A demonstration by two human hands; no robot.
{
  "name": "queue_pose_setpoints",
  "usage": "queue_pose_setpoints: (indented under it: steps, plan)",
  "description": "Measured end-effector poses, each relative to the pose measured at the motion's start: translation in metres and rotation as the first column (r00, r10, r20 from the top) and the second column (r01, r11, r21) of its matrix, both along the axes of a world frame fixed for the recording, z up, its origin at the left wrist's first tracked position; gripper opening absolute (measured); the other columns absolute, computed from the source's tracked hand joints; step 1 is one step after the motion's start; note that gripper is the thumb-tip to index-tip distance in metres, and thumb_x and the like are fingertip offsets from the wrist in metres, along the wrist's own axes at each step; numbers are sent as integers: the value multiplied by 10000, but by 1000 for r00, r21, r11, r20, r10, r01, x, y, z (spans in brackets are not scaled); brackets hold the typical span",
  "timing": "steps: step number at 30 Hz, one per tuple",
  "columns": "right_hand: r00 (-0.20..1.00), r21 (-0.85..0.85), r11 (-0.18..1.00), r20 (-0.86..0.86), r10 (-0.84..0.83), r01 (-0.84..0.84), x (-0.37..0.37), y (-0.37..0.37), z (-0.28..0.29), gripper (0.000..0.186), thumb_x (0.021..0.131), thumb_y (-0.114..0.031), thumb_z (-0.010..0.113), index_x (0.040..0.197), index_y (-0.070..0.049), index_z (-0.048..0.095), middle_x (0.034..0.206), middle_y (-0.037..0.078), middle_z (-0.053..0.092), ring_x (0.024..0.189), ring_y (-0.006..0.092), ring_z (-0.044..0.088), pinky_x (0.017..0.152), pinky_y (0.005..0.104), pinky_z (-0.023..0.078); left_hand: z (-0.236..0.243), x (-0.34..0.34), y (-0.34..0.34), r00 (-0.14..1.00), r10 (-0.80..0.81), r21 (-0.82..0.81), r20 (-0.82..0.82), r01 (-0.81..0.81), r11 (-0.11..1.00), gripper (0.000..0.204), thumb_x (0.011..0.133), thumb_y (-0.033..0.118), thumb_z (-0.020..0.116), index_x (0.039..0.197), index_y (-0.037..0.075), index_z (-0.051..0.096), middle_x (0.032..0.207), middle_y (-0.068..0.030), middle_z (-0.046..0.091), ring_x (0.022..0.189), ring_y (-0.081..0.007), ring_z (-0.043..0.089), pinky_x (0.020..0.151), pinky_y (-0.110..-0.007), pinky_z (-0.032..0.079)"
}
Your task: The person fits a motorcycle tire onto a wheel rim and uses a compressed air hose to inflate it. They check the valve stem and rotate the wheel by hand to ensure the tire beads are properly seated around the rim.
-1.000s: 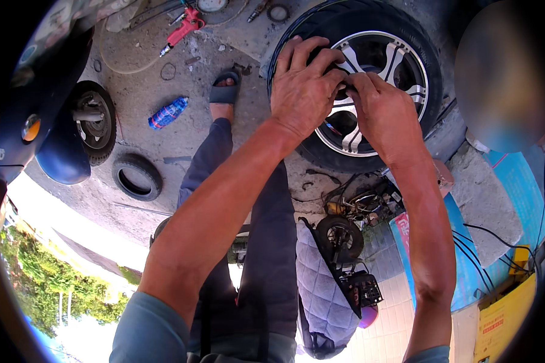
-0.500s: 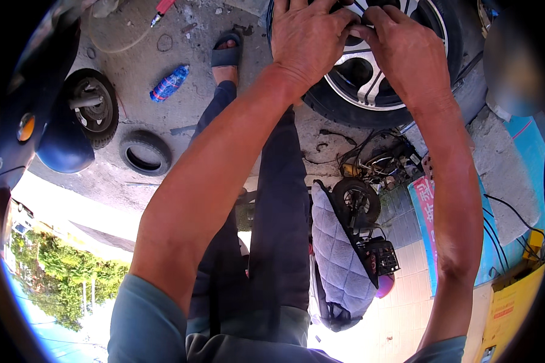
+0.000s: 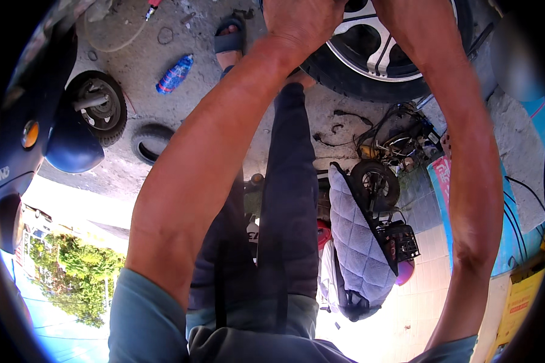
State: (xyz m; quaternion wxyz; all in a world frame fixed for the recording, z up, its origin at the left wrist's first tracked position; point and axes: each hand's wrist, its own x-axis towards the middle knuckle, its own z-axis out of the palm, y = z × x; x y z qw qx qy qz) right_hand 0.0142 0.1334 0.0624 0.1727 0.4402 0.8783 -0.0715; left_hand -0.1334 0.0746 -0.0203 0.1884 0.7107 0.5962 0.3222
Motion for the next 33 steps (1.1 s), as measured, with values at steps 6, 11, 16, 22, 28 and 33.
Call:
queue_pose_setpoints:
  steps: [6, 11, 16, 22, 28, 33]
  plan:
    - [986, 17, 995, -137, 98, -97, 4, -1, 5, 177, 920, -137, 602, 816, -20, 686, 730, 174, 692, 723, 363, 705, 682, 457, 567, 8, 4, 1, 1000, 7, 20, 13, -7, 1000, 205, 807, 191, 733, 987, 95, 755, 1193, -62, 653, 1288, -344, 489, 1090, -531, 361]
    - [995, -78, 993, 26, 92, -90, -4, 2, -1, 210, 939, -172, 599, 818, -28, 693, 731, 177, 691, 725, 372, 698, 697, 463, 565, 4, -1, 1, 1000, 6, 16, 7, -6, 1000, 211, 811, 188, 734, 989, 78, 759, 1196, -67, 653, 1290, -344, 488, 1085, -530, 360]
    - [953, 97, 995, -302, 33, -4, 9, -3, 2, 272, 957, -228, 606, 796, -25, 689, 712, 194, 668, 729, 398, 684, 697, 488, 548, 1, 7, 2, 1000, 2, 34, 20, -3, 999, 211, 820, 184, 732, 999, 77, 765, 1204, -71, 652, 1293, -343, 487, 1087, -525, 357]
    - [995, -51, 999, -99, -7, 2, 4, -3, 2, 270, 944, -241, 620, 787, -32, 687, 706, 185, 671, 718, 390, 681, 711, 480, 548, 2, 0, -1, 1000, -16, 28, -24, 17, 999, 199, 811, 189, 743, 976, 82, 775, 1209, -63, 652, 1296, -340, 485, 1092, -524, 353]
    - [946, 72, 997, -325, 17, 7, 7, -2, -1, 205, 914, -167, 644, 787, -10, 684, 757, 206, 653, 750, 385, 668, 721, 474, 542, 1, 4, 3, 1000, -4, 24, -16, 4, 1000, 168, 810, 168, 744, 947, 76, 778, 1214, -64, 652, 1298, -334, 486, 1098, -526, 348]
    - [865, -129, 977, -456, -210, 170, -3, -9, -13, 99, 875, -97, 679, 884, 2, 678, 800, 217, 656, 800, 419, 659, 729, 481, 529, 2, -6, 2, 998, -39, -13, 39, 40, 999, 226, 816, 130, 725, 1027, 58, 756, 1221, -78, 649, 1297, -343, 486, 1107, -534, 344]
